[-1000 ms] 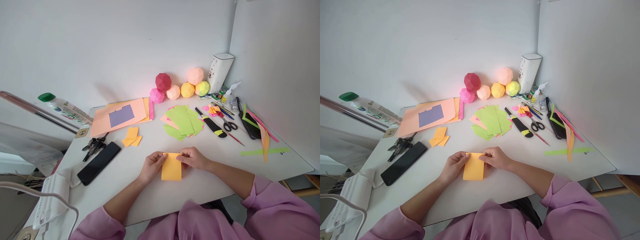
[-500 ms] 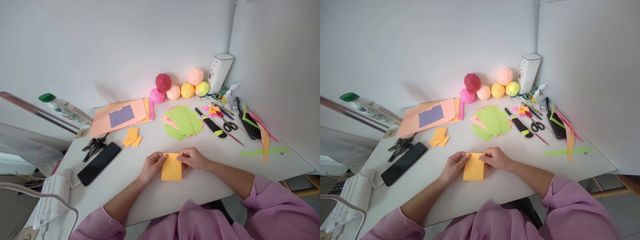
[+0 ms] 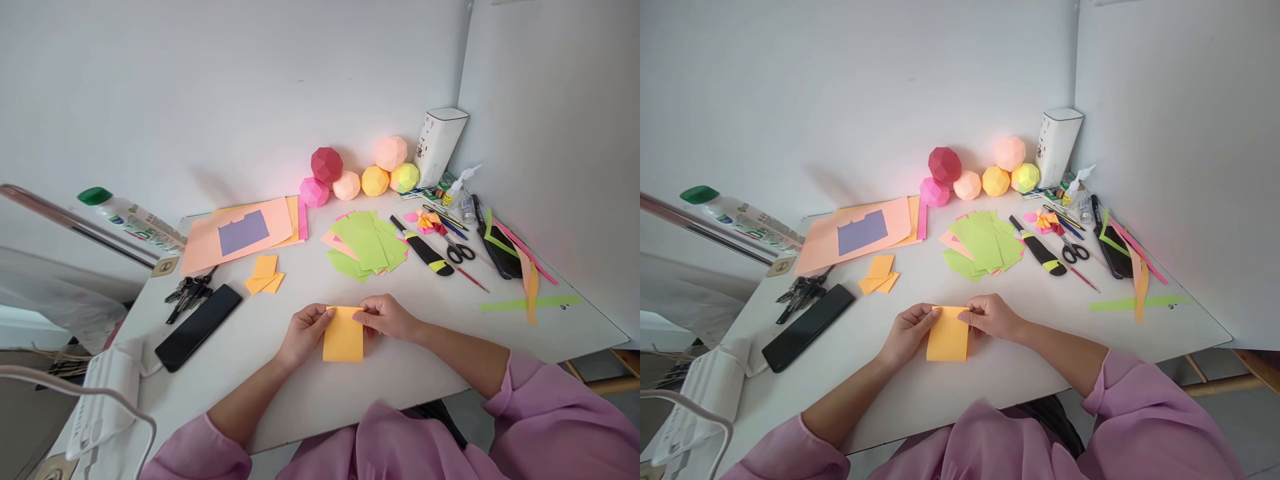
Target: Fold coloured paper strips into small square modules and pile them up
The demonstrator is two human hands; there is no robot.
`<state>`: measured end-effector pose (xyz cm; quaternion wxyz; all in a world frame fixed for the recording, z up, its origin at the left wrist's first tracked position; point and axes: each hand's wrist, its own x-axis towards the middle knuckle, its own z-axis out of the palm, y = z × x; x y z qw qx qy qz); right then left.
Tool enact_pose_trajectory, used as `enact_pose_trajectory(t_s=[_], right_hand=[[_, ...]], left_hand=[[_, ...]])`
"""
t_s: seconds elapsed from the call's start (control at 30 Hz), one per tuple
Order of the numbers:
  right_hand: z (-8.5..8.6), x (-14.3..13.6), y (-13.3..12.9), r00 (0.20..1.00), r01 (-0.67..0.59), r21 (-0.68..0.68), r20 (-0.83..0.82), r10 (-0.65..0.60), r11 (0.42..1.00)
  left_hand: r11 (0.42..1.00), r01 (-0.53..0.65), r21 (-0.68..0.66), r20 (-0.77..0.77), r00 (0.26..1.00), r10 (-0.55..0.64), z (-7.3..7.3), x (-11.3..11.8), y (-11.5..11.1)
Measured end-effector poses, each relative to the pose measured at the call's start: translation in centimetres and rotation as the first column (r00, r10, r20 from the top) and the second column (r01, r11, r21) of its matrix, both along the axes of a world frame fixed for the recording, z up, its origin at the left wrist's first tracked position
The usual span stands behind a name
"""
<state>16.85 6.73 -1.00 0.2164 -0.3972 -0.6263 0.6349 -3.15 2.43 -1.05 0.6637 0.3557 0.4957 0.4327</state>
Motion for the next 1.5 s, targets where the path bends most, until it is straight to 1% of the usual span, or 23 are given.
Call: enact_pose_trajectory(t_s=[0.17,0.3,0.47,0.6,0.77,0.93,1.07,1.27,1.4,1.5], right_hand=[[0.3,0.0,-0.2,1.0,-0.004,0.008,-0.013,0.004,1.0],[0.4,-0.2,-0.5,1.0,0.003,0.022,-0.026,-0.003,1.0],[0.1,-0.4,-0.6,1.0,-0.008,0.103,0.006,0.007,0.995],[0.0,-0.7,-0.6,0.999,-0.025,0.159,0.032,0.02,0.987],[-0.1,-1.0,-0.6,0.999,-0.038,0.219,0.03,0.032,0.975],[-0.2,-1.1,-1.0,1.0,-0.006,0.304,-0.001,0.007,0.953],[0.3,-0.8,-0.9,0.995,0.096,0.351,-0.04,-0.087,0.931],[1.1,0.2,0.1,0.957,0.291,0.379,-0.102,-0.273,0.878],[1.1,0.8,0.8,0.925,0.379,0.333,-0.15,-0.349,0.863],[1.1,1.0,1.0,0.913,0.406,0.304,-0.178,-0.368,0.861]], left_hand=[[1.0,0.019,-0.012,-0.018,1.0,-0.019,0.0,-0.1,0.1],[0.996,0.087,-0.012,-0.093,0.992,-0.088,0.2,-0.1,0.0],[0.983,0.183,-0.024,-0.186,0.965,-0.185,0.4,0.0,-0.2],[0.976,0.219,-0.007,-0.196,0.956,-0.216,0.2,-0.1,-0.3],[0.976,0.219,0.009,-0.229,0.95,-0.211,-0.2,0.1,-0.4],[0.981,0.192,-0.006,-0.151,0.97,-0.191,0.1,0.4,-0.4],[0.981,0.191,-0.018,-0.129,0.973,-0.192,0.4,0.3,-0.3],[0.983,0.179,0.029,-0.076,0.981,-0.176,0.4,0.1,0.0],[0.984,0.179,0.014,-0.047,0.983,-0.178,0.6,0.1,0.1],[0.986,0.165,0.019,-0.076,0.984,-0.163,0.8,0.0,0.1]])
